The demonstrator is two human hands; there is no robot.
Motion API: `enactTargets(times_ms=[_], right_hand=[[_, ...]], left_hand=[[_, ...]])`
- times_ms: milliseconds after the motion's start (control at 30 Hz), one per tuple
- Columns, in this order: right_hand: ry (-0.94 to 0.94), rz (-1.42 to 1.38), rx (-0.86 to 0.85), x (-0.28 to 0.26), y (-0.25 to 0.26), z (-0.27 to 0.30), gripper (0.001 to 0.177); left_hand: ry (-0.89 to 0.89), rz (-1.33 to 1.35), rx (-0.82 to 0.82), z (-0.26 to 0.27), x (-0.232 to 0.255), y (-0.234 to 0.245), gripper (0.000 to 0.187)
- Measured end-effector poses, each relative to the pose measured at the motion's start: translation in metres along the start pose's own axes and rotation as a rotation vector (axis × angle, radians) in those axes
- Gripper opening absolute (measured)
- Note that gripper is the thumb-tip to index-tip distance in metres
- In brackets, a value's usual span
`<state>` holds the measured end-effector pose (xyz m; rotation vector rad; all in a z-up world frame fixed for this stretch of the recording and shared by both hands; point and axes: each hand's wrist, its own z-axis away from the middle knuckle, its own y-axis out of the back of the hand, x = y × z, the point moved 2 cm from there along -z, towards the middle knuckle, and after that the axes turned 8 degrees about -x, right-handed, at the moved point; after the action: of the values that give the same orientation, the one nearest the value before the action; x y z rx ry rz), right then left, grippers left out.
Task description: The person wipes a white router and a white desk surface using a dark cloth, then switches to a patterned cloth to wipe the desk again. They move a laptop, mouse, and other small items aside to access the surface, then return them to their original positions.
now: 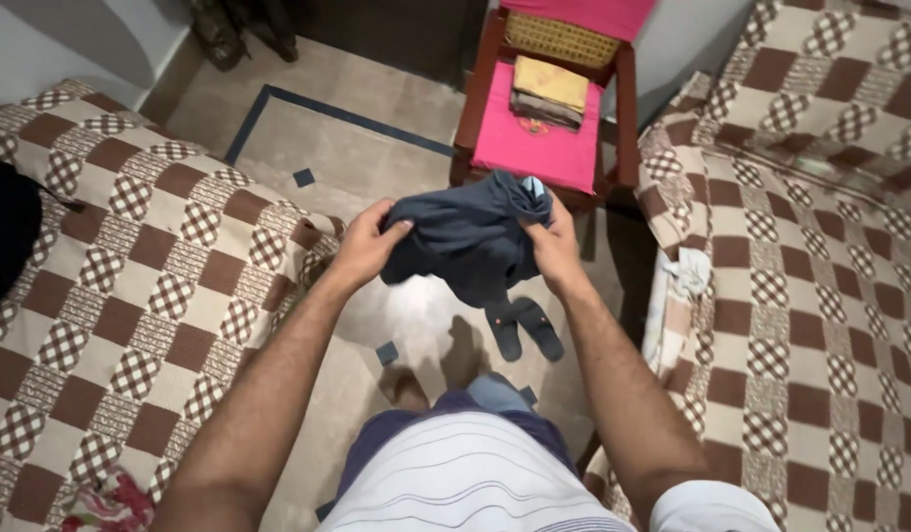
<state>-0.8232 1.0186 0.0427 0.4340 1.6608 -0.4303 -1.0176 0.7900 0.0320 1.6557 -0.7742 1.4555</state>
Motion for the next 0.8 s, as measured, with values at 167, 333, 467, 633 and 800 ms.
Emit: enactTargets(times_ms=[167, 333, 467, 633, 800], right_hand=[[-0.088, 0.011, -0.075, 0.011, -0.003, -0.062, 0.046], [-0.104, 0.006, -0.26, 0.041, 0.015, -0.128, 0.042], [-0.156, -0.041, -0.241, 0.064, 0.036, -0.187, 0.031], [-0.188, -0.128, -0.168, 0.091, 0.077, -0.267, 0.027], [-0.048, -0.013, -0.182, 0.113, 0.079, -0.323, 0.031]], left_hand=[[0.021, -0.175, 0.204, -0.044, 0.002, 0.028, 0.019], [0.101, -0.231, 0.273, -0.103, 0.002, 0.052, 0.02], [0.026, -0.154, 0.141, -0.16, 0.007, 0.064, 0.025], [0.226, -0.402, -0.093, -0.224, 0.011, 0.086, 0.047], [0.391, -0.492, 0.24, -0.275, -0.011, 0.096, 0.036]])
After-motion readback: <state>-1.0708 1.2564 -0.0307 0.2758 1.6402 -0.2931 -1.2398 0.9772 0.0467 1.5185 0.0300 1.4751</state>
